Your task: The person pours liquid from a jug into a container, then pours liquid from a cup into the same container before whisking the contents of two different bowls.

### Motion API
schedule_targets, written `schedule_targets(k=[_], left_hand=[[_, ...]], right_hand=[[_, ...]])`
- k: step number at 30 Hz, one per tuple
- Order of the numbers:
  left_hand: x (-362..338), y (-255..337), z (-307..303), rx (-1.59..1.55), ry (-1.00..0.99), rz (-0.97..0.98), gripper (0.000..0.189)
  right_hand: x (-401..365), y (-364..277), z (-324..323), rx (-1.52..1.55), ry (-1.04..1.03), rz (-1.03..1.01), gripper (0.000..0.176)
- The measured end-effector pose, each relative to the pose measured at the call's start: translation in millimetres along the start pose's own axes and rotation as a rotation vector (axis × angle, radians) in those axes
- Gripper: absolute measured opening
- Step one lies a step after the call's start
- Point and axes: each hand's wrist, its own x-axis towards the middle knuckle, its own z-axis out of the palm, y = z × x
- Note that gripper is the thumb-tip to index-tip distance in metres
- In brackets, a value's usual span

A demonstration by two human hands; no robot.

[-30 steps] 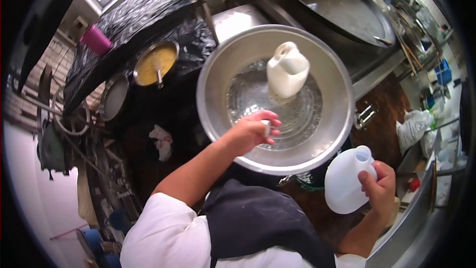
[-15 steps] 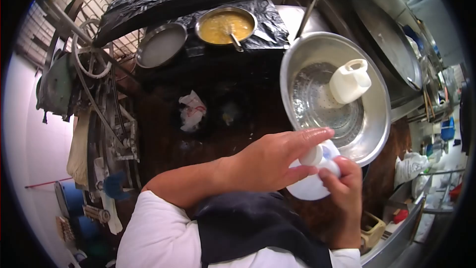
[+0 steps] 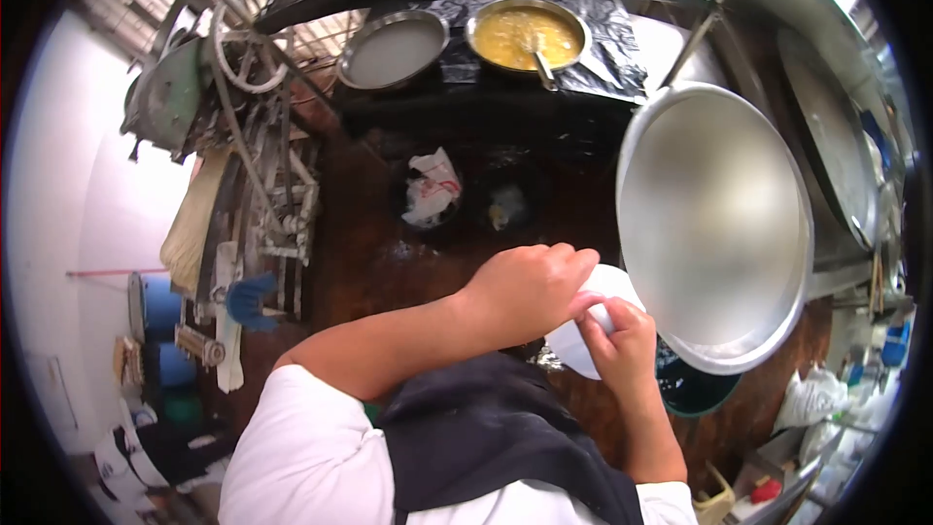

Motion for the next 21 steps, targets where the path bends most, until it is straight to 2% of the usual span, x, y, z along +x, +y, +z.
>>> schedule_targets(k=[3, 7, 9, 10, 12, 13, 14, 16, 18, 21], left_hand=[[9.0, -0.4, 18.7, -0.018, 0.061, -0.083, 0.029], [15.7, 0.2, 27.7, -0.026, 0.128, -0.198, 0.030], [15.5, 1.9, 22.5, -0.093, 0.029, -0.246, 0.024], [14.5, -0.7, 23.7, -0.091, 0.034, -0.240, 0.024], [12.2, -9.0, 28.9, -0.313, 0.204, 0.130, 0.019], [11.9, -7.5, 22.2, -0.403, 0.109, 0.137, 0.024], [12.6, -4.0, 15.9, -0.408, 0.107, 0.157, 0.024], [15.4, 4.5, 8.0, -0.702, 0.088, 0.008, 0.020], [15.6, 11.5, 17.2, -0.845, 0.245, -0.092, 0.019], [23.7, 18.1, 24.8, -0.791, 0.434, -0.081, 0.032]], right_hand=[[2.8, 12.8, -1.8, -0.035, -0.044, 0.081, 0.028], [10.6, 21.0, -1.5, -0.070, -0.069, 0.058, 0.030], [15.7, 14.7, -5.8, -0.020, -0.097, 0.068, 0.031], [17.1, 13.2, -8.5, 0.034, -0.123, 0.087, 0.032], [18.0, 22.4, -9.2, 0.046, -0.179, 0.071, 0.021], [18.4, 20.0, -6.6, 0.140, -0.139, 0.022, 0.019], [18.9, 16.9, -3.6, 0.232, -0.098, -0.027, 0.017], [19.9, 20.4, -8.0, 0.207, -0.189, -0.013, 0.019], [22.8, 12.5, -10.5, 0.286, -0.193, -0.007, 0.020], [21.1, 13.9, -10.3, 0.336, -0.145, -0.015, 0.021]])
